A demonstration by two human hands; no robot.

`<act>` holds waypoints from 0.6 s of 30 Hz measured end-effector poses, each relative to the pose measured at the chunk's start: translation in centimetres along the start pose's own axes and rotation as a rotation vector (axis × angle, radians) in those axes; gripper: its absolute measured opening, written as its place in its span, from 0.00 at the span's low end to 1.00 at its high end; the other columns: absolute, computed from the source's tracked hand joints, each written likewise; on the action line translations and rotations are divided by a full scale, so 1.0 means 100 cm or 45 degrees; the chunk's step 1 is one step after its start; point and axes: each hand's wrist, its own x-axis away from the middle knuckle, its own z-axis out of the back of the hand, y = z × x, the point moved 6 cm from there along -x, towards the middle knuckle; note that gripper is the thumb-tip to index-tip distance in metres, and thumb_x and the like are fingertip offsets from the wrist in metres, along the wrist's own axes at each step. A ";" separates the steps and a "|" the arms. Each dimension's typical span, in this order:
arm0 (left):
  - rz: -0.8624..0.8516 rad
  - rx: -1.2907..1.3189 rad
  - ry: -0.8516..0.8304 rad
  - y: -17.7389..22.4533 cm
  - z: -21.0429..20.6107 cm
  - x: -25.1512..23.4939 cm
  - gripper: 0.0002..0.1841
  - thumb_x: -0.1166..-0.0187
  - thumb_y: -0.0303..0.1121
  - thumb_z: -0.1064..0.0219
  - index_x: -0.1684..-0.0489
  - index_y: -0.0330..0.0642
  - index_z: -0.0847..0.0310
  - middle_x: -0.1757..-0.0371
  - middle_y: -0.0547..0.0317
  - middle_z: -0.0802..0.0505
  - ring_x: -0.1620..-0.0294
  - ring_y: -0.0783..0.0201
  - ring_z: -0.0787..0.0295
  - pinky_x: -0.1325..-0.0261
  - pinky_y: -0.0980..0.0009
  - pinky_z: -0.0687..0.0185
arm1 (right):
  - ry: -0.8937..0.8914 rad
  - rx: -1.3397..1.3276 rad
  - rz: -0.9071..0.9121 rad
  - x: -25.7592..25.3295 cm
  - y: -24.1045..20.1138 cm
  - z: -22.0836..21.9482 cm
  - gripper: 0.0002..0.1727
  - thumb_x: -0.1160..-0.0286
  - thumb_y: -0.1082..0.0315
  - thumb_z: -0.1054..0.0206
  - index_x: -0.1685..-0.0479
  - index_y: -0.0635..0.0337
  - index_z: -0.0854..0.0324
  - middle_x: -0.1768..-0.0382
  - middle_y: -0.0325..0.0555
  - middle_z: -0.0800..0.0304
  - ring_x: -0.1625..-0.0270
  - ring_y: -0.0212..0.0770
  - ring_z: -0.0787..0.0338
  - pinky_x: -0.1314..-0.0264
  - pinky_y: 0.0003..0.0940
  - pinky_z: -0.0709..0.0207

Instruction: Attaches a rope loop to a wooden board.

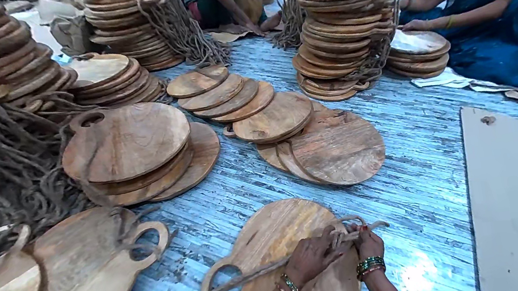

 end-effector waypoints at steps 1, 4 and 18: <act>-0.007 -0.016 0.000 0.001 -0.001 -0.001 0.34 0.09 0.47 0.44 0.11 0.35 0.44 0.47 0.26 0.09 0.42 0.30 0.11 0.33 0.39 0.24 | 0.023 -0.042 -0.023 -0.004 0.003 0.003 0.19 0.05 0.72 0.55 0.48 0.82 0.22 0.57 0.56 0.12 0.57 0.32 0.15 0.49 0.26 0.23; -0.002 -0.035 -0.013 0.006 -0.005 -0.004 0.34 0.09 0.48 0.45 0.10 0.36 0.44 0.47 0.26 0.10 0.43 0.29 0.11 0.34 0.38 0.24 | 0.038 -0.153 -0.110 -0.013 0.007 0.008 0.18 0.05 0.72 0.55 0.47 0.81 0.24 0.61 0.52 0.15 0.62 0.31 0.16 0.55 0.24 0.23; 0.024 0.176 0.230 -0.011 -0.012 0.023 0.18 0.14 0.30 0.42 0.32 0.28 0.21 0.28 0.30 0.19 0.28 0.32 0.23 0.31 0.43 0.24 | -0.168 0.022 -0.059 -0.011 0.016 0.010 0.19 0.04 0.69 0.56 0.42 0.81 0.27 0.58 0.50 0.17 0.61 0.26 0.17 0.55 0.22 0.23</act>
